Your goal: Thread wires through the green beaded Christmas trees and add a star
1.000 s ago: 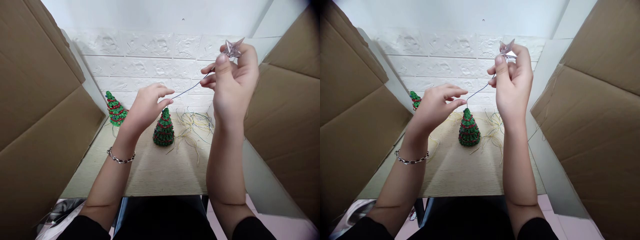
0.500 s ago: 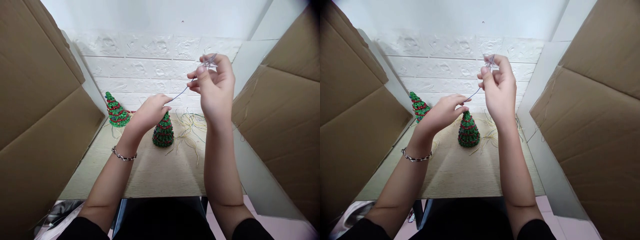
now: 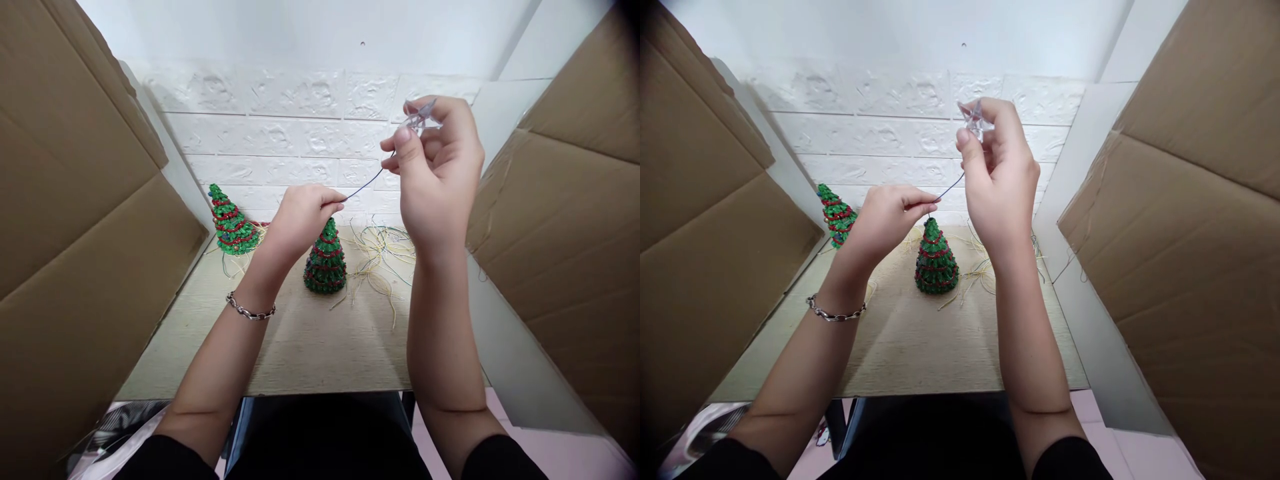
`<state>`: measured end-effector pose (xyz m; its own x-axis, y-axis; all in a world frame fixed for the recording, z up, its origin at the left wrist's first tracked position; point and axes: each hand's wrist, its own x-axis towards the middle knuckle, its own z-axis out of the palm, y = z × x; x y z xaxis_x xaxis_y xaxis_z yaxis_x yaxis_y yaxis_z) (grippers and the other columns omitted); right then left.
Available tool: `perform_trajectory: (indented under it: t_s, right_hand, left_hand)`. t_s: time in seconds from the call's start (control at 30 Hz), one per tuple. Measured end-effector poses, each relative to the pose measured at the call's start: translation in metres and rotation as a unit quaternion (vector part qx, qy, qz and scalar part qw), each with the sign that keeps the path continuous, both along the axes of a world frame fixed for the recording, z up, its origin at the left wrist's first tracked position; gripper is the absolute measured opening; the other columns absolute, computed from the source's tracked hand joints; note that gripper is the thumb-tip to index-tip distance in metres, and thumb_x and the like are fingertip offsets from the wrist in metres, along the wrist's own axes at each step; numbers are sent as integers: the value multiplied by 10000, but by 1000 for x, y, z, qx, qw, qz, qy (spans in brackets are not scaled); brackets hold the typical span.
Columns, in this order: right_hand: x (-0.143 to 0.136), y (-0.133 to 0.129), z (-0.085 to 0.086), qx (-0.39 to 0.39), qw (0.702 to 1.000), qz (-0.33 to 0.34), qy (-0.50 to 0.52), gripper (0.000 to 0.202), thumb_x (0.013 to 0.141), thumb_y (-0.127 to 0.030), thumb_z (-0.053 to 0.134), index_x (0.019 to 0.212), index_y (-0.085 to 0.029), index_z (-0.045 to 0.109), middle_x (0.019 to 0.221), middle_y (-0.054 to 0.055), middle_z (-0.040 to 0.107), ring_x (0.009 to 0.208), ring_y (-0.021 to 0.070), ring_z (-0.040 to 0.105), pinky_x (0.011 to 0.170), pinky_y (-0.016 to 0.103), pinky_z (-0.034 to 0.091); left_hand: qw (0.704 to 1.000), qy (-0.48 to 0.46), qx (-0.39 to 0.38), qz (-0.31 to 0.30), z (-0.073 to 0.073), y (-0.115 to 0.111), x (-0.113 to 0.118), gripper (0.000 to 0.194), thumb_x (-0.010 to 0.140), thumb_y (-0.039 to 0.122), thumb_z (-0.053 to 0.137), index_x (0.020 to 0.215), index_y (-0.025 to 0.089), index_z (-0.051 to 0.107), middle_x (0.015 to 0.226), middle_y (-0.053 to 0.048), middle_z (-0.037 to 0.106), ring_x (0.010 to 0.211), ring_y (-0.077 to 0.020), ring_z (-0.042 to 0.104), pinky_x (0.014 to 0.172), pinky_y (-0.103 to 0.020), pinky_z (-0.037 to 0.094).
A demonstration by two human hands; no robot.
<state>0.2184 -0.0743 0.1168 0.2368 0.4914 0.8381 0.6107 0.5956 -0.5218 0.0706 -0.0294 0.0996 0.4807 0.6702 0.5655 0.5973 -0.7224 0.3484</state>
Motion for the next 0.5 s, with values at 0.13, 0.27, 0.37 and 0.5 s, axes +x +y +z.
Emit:
perform_trajectory:
  t_s: [0.13, 0.27, 0.37, 0.5]
  right_hand:
    - [-6, -7, 4, 1, 998, 58, 21, 183, 916, -317, 384, 1072, -241, 439, 948, 26, 555, 842, 133, 598, 711, 272, 478]
    - [-11, -1, 4, -3, 987, 147, 73, 106, 890, -254, 450, 992, -224, 445, 940, 18, 576, 702, 90, 588, 660, 237, 484]
    - [-12, 7, 1, -56, 981, 166, 86, 126, 900, -299, 444, 1003, -227, 448, 852, 10, 591, 691, 94, 599, 672, 239, 486]
    - [-12, 18, -5, -102, 973, 191, 76, 258, 896, -436, 438, 1056, -235, 456, 825, 9, 610, 685, 96, 610, 667, 235, 491]
  left_hand:
    - [999, -22, -25, 7, -4, 4, 4, 204, 814, 245, 498, 825, 187, 693, 836, -43, 676, 819, -174, 593, 794, -320, 436]
    - [998, -35, -34, 27, -7, 9, 3, 211, 788, 226, 509, 878, 168, 691, 856, -46, 679, 795, -167, 588, 759, -304, 426]
    - [998, -16, -54, 23, -8, 12, 1, 221, 777, 221, 507, 889, 163, 687, 857, -44, 679, 795, -164, 582, 742, -292, 419]
    - [997, 40, -67, 1, -8, 14, -3, 214, 790, 253, 488, 785, 161, 681, 791, -46, 667, 765, -167, 572, 736, -296, 403]
